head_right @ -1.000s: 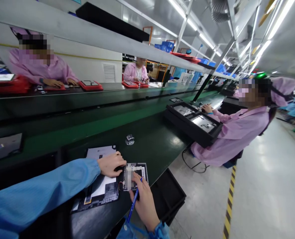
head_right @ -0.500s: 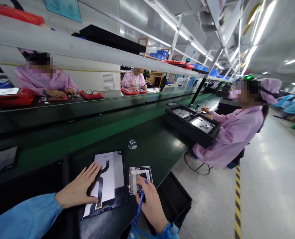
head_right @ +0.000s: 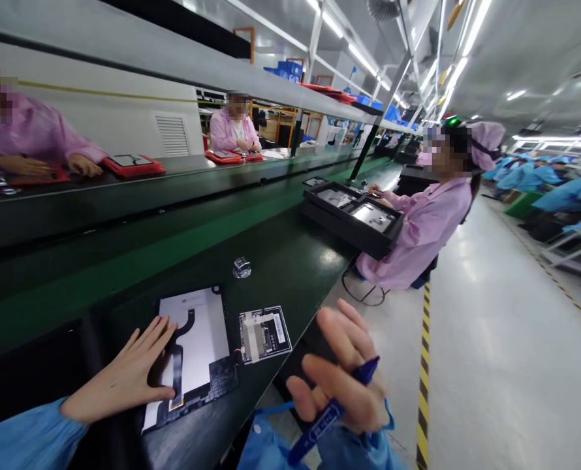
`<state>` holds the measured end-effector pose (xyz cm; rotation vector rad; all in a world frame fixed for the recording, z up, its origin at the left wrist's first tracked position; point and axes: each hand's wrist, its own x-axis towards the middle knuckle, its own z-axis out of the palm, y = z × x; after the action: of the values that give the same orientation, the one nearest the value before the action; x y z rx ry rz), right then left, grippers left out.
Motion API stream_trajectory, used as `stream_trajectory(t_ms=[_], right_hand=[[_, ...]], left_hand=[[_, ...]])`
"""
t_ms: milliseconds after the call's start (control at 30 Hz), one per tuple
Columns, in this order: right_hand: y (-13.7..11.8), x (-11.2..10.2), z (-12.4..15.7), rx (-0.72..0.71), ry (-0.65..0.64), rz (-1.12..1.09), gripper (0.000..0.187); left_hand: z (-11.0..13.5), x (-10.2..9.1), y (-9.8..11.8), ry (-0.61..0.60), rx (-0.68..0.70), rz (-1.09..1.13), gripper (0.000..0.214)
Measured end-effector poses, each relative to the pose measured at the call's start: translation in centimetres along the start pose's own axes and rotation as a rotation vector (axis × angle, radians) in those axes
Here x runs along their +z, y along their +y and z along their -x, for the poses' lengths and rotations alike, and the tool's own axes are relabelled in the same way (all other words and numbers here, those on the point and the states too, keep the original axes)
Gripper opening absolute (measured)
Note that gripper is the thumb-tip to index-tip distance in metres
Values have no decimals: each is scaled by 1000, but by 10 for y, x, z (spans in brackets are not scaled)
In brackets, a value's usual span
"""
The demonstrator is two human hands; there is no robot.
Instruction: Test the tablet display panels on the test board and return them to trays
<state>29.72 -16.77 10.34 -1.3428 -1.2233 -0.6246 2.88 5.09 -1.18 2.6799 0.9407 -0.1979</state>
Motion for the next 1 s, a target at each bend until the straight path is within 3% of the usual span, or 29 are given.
stream_trajectory(t_ms=[100,133,267,467,567,733,800,900,1000], right_hand=[[-12,10,10,-112,70,-130,31],[-15,15,13,-112,-11,-186,31],[-18,50,28,18,-650,-265,29],[-10,102,60,256,-935,-189,23],[-12,112,70,329,-977,-212,24],[-13,110,76,534,-913,-364,10],[-10,107,78,618,-878,-372,24],[-6,108,80,745,-824,-400,31],[-8,115,82,773,-909,-397,20]], left_hand=[[2,5,0,2,5,51,99],[2,7,0,17,16,87,94],[-1,14,3,155,13,361,70],[0,4,12,329,-165,750,55],[2,-3,14,359,-155,909,51],[0,-9,11,368,-176,1025,53],[-1,-10,9,367,-159,1044,53],[-2,-12,7,361,-162,1061,53],[-4,-16,6,339,-188,1123,48]])
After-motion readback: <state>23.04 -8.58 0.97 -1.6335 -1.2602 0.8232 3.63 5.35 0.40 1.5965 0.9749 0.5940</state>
